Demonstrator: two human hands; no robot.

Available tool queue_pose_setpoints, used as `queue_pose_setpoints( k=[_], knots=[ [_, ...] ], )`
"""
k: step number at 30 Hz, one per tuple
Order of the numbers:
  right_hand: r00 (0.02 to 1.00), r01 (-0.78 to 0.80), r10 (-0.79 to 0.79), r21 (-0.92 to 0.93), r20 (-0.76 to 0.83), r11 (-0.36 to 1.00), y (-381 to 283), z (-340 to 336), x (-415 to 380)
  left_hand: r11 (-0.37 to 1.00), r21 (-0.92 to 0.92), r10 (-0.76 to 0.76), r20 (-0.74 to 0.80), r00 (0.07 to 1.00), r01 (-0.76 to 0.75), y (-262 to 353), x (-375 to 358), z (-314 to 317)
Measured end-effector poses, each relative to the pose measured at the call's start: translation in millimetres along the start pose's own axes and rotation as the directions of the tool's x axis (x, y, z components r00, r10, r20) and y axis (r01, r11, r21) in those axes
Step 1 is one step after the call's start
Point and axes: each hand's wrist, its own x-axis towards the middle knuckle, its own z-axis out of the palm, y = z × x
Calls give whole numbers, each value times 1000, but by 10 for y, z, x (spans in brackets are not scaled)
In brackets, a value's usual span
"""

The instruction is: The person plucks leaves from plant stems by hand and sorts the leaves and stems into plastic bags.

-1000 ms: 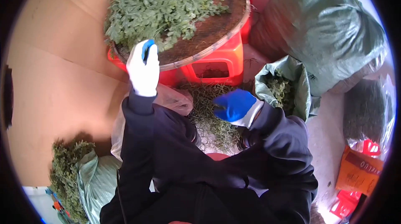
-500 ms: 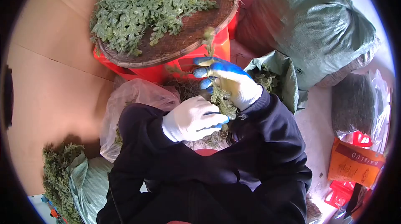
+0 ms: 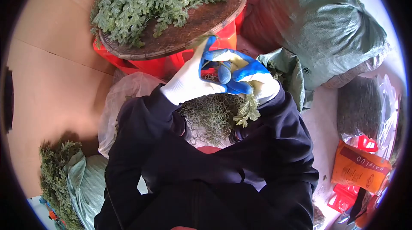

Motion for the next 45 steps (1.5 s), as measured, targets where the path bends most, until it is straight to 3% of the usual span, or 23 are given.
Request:
queue_pose_setpoints(
  k=[1,2,4,5,8,10,13,17,20,21,22,25,28,29,32,33,36,38,40,42,43,44,45],
  knots=[
    [998,34,-38,-77,-51,996,-18,5,-17,967,-252,-7,101,995,32,-96,54,44],
    [992,59,-76,-157,-101,986,-36,11,-33,933,-338,-88,106,990,119,-113,31,36],
    [995,96,-98,-154,-1,983,-99,4,-38,820,-498,-243,142,960,281,49,27,-12],
    [995,97,-101,-154,-20,983,-97,5,-51,794,-536,-260,127,957,287,58,2,-3],
    [994,90,-97,-131,-46,987,-67,13,-61,704,-537,-337,323,885,464,187,42,-99],
    [997,77,-79,-84,-22,993,-29,33,-24,802,-414,-290,361,886,431,100,36,-42],
    [998,53,-51,-116,20,992,-22,40,2,814,-296,-382,375,845,499,107,5,-38],
    [993,29,-74,-400,-97,916,-162,57,-29,821,-208,-450,338,827,532,90,-49,-112],
    [912,19,-319,-751,-257,660,-116,20,-18,819,-271,-401,359,843,506,91,-71,-130],
    [885,-39,-342,-784,-315,619,-116,-20,-42,814,-300,-379,375,846,498,91,-75,-133],
    [839,-29,-465,-875,-284,482,-82,-49,-25,808,-328,-356,391,849,490,91,-76,-134],
    [644,-108,-759,-994,-93,30,-5,-71,18,629,-547,-477,290,830,552,73,-69,-116],
    [543,-166,-818,-930,192,-328,-27,-5,9,510,-701,-534,196,823,498,-1,-67,-141],
    [518,-160,-815,-906,261,-391,-37,55,17,422,-765,-453,287,844,487,-60,-78,-191],
    [529,-37,-805,-940,269,-338,5,55,-47,441,-768,-549,179,816,465,-199,-78,-159],
    [595,13,-777,-968,208,-249,-14,170,-69,437,-792,-521,164,838,427,-178,-69,-150],
    [783,80,-595,-978,181,-193,-17,249,-91,560,-713,-552,57,832,421,-30,-46,-144],
    [809,116,-562,-890,-173,440,207,234,5,643,-639,-522,39,852,423,16,-36,-137],
    [861,-109,-429,-924,-272,368,262,275,3,688,-557,-523,63,850,465,69,-25,-118],
    [906,58,-338,-717,-255,695,507,14,102,646,-582,-528,128,839,495,83,-21,-93],
    [952,115,-240,-508,-188,854,519,-43,124,627,-570,-535,180,825,531,126,-26,-134],
    [983,132,-161,-261,-90,956,493,-85,157,610,-556,-540,230,810,564,152,-28,-165],
    [996,88,-81,-280,37,956,407,-131,193,592,-587,-540,219,812,552,130,-23,-170]
  ],
)
